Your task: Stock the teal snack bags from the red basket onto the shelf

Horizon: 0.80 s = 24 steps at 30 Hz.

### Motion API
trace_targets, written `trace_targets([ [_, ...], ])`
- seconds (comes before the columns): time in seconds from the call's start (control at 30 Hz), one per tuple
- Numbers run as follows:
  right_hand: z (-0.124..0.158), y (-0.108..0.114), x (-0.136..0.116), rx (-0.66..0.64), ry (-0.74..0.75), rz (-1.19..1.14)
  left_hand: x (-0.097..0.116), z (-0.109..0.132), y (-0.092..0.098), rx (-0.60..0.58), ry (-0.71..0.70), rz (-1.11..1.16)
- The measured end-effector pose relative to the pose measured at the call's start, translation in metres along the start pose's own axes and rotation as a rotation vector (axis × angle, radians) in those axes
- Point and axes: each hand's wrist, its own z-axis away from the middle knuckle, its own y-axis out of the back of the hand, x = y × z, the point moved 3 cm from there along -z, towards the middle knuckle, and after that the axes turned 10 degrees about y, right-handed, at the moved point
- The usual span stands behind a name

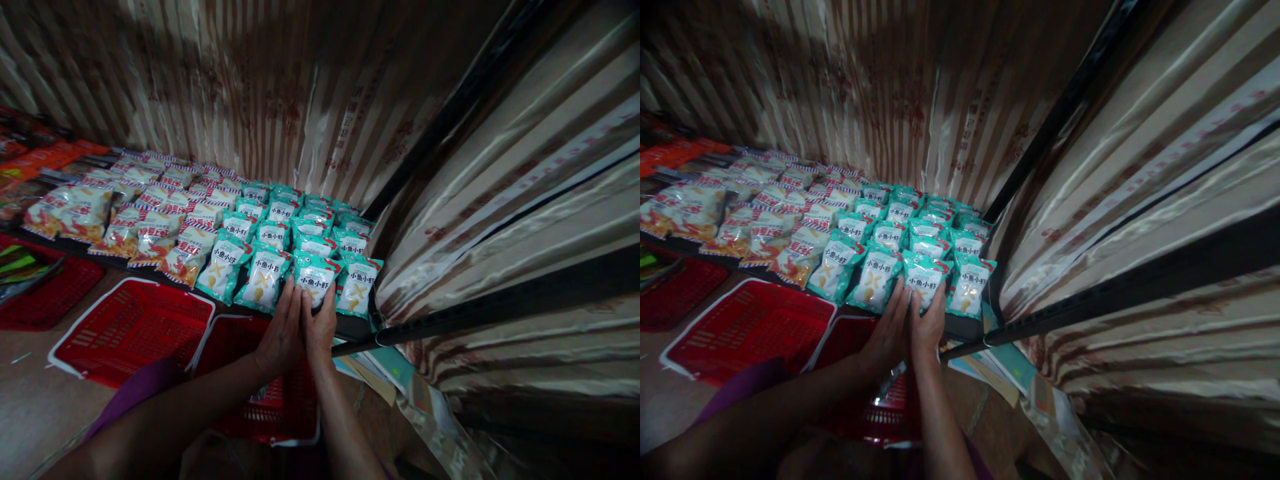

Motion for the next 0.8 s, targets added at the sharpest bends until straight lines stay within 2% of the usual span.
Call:
trace_targets([
  [0.33,0.0038,0.0011,-0.0001,0.039,0.028,-0.024,-0.0005,0.0006,-0.0013,0.003,-0.003,-0.017],
  [0.8,-0.0026,-0.0004,-0.0015,0.009,0.01,-0.017,-0.0026,-0.0016,-0.0034,-0.031,0.043,0.009],
])
